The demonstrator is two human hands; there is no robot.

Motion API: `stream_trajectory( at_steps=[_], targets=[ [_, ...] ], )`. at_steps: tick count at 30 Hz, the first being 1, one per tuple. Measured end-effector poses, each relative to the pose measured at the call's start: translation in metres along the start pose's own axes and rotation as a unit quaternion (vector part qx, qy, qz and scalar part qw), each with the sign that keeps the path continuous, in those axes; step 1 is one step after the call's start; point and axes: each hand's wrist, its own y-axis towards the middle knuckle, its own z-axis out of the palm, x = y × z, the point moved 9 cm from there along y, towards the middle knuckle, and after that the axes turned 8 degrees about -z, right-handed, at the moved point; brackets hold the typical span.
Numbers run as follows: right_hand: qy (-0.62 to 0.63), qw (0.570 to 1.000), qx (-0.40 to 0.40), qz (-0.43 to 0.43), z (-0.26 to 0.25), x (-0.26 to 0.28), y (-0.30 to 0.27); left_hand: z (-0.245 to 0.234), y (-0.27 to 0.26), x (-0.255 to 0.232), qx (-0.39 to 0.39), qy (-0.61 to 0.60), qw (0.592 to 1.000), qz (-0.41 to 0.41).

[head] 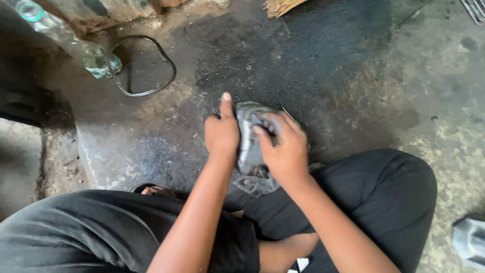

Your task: The person sits on the floor and scrubs a dirty metal part with a rag. They use a small screwdriver to scrape specific areas of the part while continuing to wipe it down with the cloth.

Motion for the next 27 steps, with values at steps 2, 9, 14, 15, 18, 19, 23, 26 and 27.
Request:
stream_trajectory(
  at_steps=[2, 9, 14, 15, 18, 19, 23, 26, 27],
  targets=[
    [0.006, 0.994, -0.015, 0.104, -0.011, -0.027, 0.008, -0.008, -0.013, -0.004, -0.021, 0.023, 0.999, 0.015],
    [-0.031, 0.999, -0.017, 0.04, -0.022, -0.002, 0.001, -0.004, -0.039, -0.015, -0.04, 0.063, 0.996, 0.047],
    [-0.077, 0.994, -0.034, 0.068, -0.038, -0.016, 0.005, -0.003, -0.043, -0.017, -0.049, 0.061, 0.994, 0.08],
    [-0.09, 0.995, -0.041, 0.035, -0.038, -0.005, 0.002, -0.004, -0.041, -0.017, -0.046, 0.065, 0.994, 0.074],
    [-0.045, 0.999, -0.009, 0.0, -0.016, 0.018, -0.015, 0.0, -0.034, -0.015, -0.039, 0.068, 0.995, 0.061],
    [-0.095, 0.995, -0.026, -0.009, -0.019, 0.014, -0.013, 0.001, -0.03, -0.013, -0.035, 0.069, 0.995, 0.058],
    [0.029, 0.974, -0.138, 0.177, -0.067, -0.071, -0.008, 0.001, -0.004, -0.002, -0.027, -0.042, 0.997, 0.066],
    [0.135, 0.942, -0.204, 0.228, -0.101, -0.109, -0.008, 0.002, 0.015, 0.004, 0.037, -0.196, 0.979, 0.035],
    [0.184, 0.934, -0.197, 0.235, -0.102, -0.116, -0.007, 0.008, 0.019, -0.001, 0.078, -0.245, 0.966, 0.026]
  ],
)
